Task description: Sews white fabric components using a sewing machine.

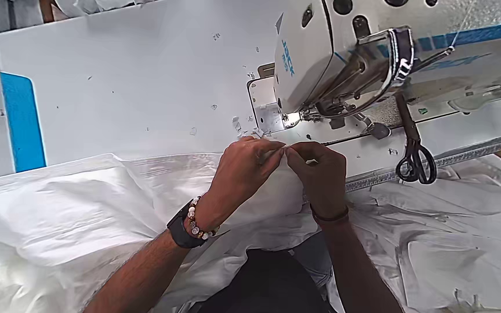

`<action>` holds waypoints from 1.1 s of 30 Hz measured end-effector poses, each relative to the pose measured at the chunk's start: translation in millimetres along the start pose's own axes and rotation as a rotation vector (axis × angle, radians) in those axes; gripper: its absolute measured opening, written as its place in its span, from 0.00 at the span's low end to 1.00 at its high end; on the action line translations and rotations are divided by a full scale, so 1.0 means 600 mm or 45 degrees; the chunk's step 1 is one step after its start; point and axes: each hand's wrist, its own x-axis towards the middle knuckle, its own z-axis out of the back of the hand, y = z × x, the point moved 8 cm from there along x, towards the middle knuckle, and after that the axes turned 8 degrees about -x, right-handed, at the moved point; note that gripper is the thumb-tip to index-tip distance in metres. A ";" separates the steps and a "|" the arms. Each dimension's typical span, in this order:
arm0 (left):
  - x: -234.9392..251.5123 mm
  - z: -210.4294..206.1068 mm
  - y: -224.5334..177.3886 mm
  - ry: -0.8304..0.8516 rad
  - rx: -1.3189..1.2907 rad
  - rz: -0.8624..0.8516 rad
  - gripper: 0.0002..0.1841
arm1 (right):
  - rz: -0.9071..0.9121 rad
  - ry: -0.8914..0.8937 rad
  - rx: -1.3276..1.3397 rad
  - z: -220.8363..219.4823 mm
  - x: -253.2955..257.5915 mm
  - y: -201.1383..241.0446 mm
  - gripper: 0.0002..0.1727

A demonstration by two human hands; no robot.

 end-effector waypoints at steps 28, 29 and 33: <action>0.019 0.004 0.037 0.026 -0.471 0.441 0.17 | 0.149 -0.231 -0.484 -0.004 -0.034 -0.004 0.12; 0.021 0.005 0.037 0.027 -0.462 0.444 0.17 | 0.112 -0.220 -0.512 -0.007 -0.026 -0.004 0.12; 0.029 0.005 0.035 0.029 -0.291 0.376 0.17 | 0.198 -0.330 -0.675 -0.020 -0.015 0.014 0.06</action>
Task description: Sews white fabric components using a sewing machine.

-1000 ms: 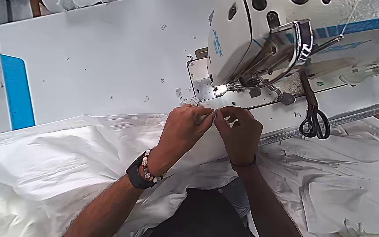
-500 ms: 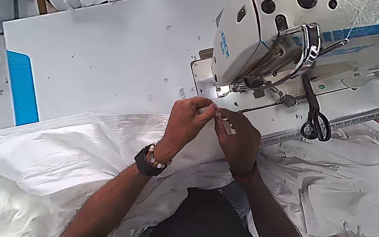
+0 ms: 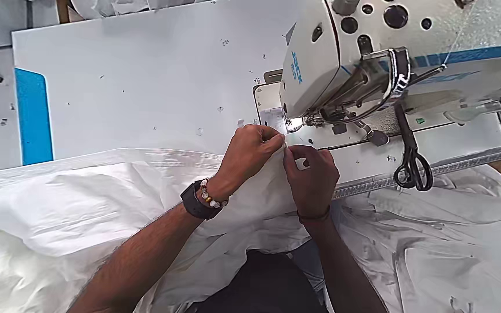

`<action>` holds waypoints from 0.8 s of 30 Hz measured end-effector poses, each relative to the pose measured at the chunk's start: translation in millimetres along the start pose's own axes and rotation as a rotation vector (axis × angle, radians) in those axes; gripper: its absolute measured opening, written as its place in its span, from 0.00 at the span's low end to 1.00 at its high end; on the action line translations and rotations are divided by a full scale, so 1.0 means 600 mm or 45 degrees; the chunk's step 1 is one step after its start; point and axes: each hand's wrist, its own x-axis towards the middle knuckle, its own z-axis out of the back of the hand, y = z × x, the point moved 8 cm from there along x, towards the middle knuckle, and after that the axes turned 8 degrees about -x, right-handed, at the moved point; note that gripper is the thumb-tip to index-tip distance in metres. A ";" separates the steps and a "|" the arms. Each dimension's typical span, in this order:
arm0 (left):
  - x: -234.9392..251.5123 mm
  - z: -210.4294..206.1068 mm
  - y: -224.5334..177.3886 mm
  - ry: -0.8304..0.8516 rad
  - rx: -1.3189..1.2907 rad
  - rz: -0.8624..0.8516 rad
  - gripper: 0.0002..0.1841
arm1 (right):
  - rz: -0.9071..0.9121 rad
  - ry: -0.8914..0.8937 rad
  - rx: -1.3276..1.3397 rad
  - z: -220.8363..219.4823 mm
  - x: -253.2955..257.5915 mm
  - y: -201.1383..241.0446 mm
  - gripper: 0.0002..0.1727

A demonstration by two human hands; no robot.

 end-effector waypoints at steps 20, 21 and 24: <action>-0.008 -0.027 0.003 -0.015 0.856 -0.945 0.19 | 0.402 0.053 -0.526 -0.009 -0.001 0.035 0.22; 0.002 -0.027 -0.001 -0.024 0.860 -0.958 0.19 | 0.393 0.059 -0.541 -0.010 0.008 0.034 0.21; 0.022 -0.026 -0.004 -0.019 0.861 -0.990 0.19 | 0.375 0.058 -0.541 -0.015 0.024 0.030 0.20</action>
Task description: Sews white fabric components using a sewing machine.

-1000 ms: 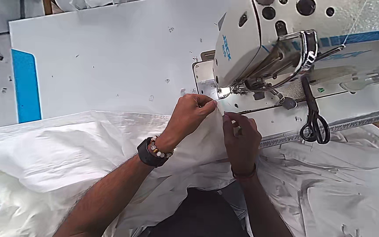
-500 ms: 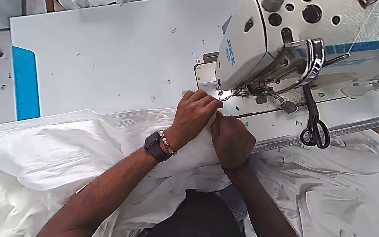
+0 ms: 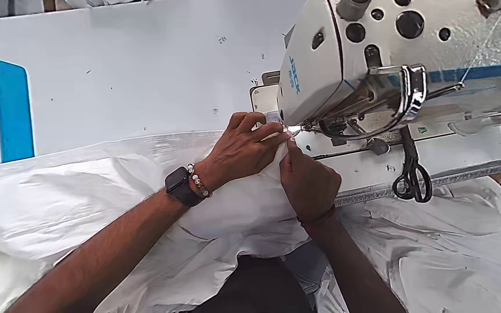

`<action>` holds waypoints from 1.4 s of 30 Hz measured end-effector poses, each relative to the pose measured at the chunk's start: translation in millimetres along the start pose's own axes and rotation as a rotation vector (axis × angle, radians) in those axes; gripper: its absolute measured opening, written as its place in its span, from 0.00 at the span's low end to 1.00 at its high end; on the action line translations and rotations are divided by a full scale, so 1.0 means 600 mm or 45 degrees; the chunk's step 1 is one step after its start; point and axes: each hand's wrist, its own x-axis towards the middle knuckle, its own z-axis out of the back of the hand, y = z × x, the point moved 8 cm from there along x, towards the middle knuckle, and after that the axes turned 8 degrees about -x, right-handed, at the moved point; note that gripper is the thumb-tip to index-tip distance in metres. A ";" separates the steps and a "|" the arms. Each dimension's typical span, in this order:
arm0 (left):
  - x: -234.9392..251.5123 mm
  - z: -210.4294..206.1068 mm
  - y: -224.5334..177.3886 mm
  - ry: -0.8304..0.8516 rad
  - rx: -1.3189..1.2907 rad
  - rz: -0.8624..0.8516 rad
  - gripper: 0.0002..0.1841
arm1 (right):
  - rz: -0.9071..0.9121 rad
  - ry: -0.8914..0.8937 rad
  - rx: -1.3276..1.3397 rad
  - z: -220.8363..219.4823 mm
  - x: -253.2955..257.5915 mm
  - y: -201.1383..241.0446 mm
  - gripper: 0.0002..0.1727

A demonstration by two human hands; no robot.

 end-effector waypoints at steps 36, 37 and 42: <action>-0.002 -0.003 0.008 0.000 -0.013 -0.017 0.22 | -0.230 0.164 0.710 -0.006 -0.018 -0.062 0.17; -0.003 -0.002 0.006 0.001 -0.005 -0.028 0.21 | -0.220 0.145 0.615 -0.008 -0.013 -0.052 0.17; -0.004 0.003 0.007 -0.011 -0.010 -0.017 0.20 | -0.128 0.013 0.298 -0.007 -0.018 -0.011 0.19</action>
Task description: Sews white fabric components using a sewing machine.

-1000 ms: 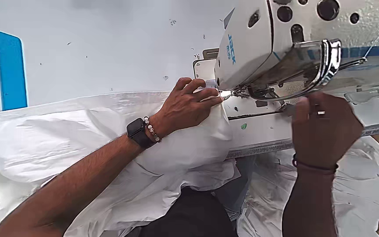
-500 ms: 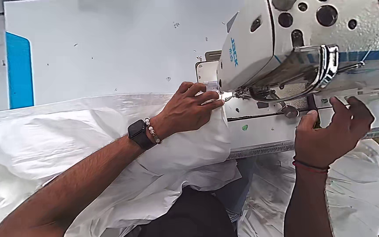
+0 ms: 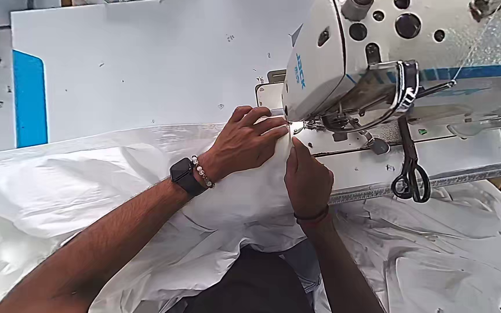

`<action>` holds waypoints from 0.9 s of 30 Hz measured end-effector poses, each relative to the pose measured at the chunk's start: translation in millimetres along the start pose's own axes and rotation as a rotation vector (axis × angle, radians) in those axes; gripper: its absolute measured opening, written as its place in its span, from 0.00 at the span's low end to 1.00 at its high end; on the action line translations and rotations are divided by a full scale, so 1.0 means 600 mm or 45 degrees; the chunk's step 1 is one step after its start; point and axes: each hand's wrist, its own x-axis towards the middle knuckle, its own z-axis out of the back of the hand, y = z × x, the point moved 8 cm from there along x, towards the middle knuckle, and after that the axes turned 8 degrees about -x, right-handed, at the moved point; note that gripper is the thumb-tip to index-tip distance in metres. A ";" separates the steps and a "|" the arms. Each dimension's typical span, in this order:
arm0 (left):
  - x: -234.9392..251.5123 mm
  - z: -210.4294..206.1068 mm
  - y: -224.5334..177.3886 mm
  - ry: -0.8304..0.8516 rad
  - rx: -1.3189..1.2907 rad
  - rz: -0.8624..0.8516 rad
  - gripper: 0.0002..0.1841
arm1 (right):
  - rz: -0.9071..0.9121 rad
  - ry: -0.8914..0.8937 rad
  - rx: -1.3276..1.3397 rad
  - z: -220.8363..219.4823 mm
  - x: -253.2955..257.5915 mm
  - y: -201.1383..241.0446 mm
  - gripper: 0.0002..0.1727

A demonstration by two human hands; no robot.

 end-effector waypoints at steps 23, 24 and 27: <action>-0.004 -0.003 0.001 0.024 -0.193 -0.016 0.20 | 0.091 0.227 0.256 0.052 0.067 -0.155 0.13; -0.004 -0.004 0.002 0.029 -0.193 -0.022 0.20 | 0.103 0.202 0.276 0.041 0.059 -0.128 0.12; -0.005 -0.005 0.003 0.041 -0.192 -0.018 0.21 | 0.141 0.073 0.171 0.016 0.046 -0.063 0.09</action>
